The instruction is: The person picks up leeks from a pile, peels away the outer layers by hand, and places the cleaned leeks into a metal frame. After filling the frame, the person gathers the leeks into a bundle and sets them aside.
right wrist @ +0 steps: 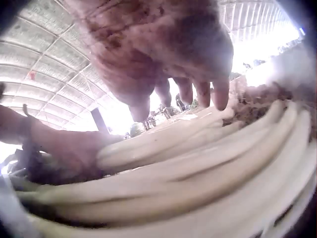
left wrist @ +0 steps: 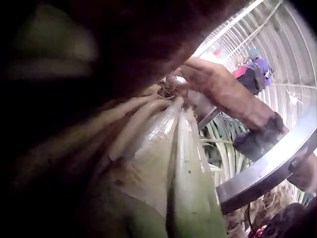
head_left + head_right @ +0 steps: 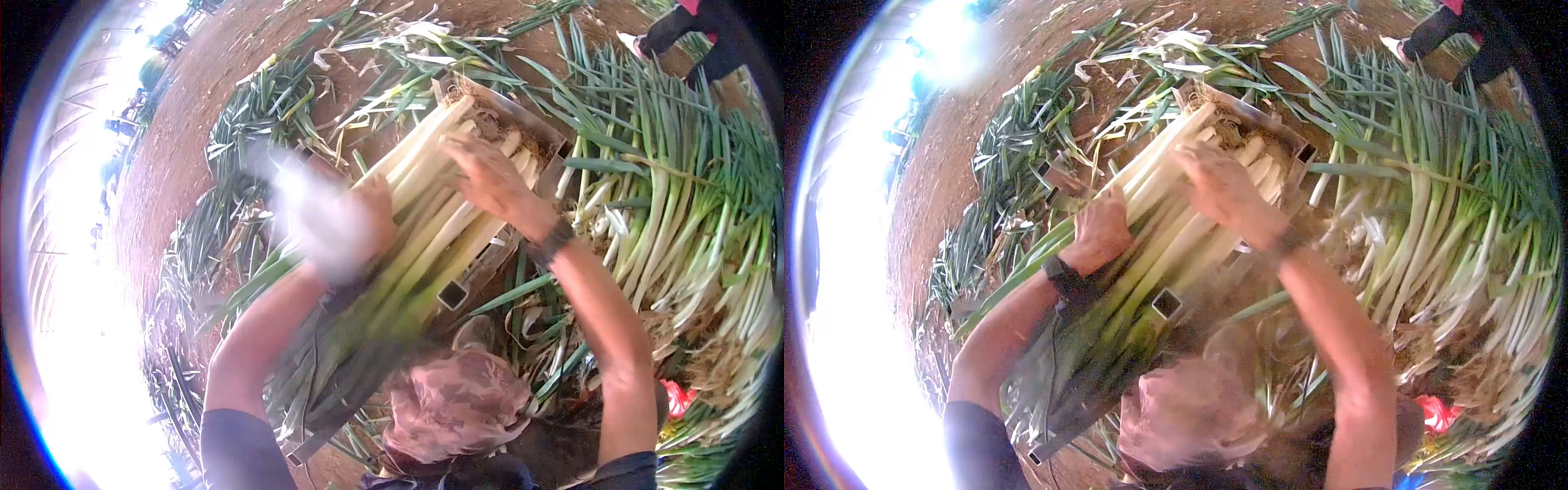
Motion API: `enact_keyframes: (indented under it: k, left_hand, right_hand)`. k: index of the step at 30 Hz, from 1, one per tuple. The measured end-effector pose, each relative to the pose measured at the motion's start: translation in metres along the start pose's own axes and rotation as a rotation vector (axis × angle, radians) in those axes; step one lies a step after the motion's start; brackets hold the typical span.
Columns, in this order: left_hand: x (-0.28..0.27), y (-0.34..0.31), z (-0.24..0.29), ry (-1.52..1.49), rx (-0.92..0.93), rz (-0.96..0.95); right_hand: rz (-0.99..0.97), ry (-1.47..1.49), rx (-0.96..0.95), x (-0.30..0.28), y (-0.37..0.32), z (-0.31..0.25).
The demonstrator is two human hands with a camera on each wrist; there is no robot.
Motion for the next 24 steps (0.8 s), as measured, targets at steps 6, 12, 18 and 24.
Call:
enact_keyframes:
  k: [6, 12, 18, 24]
  left_hand:
    - [-0.033, -0.004, -0.017, -0.558, -0.141, -0.163]
    - [-0.042, -0.072, -0.054, -0.354, 0.162, -0.243]
    - [-0.038, -0.061, -0.05, -0.237, 0.105, -0.304]
    - [-0.066, -0.051, -0.025, -0.238, -0.013, -0.497]
  right_hand:
    - [0.034, -0.026, -0.046, 0.05, 0.045, 0.023]
    - [-0.013, -0.121, -0.049, 0.056, 0.04, 0.029]
    - [-0.101, -0.14, 0.056, 0.044, 0.045, 0.014]
    - [-0.006, -0.112, -0.151, 0.026, -0.004, 0.003]
Point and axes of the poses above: each hand's wrist, its own y-axis towards the middle knuckle, its own x-axis out of the palm, z = x × y, the point moved 1 cm from there along y, towards the middle knuckle, and after that the axes turned 14 degrees about z, right-handed, at the moved point
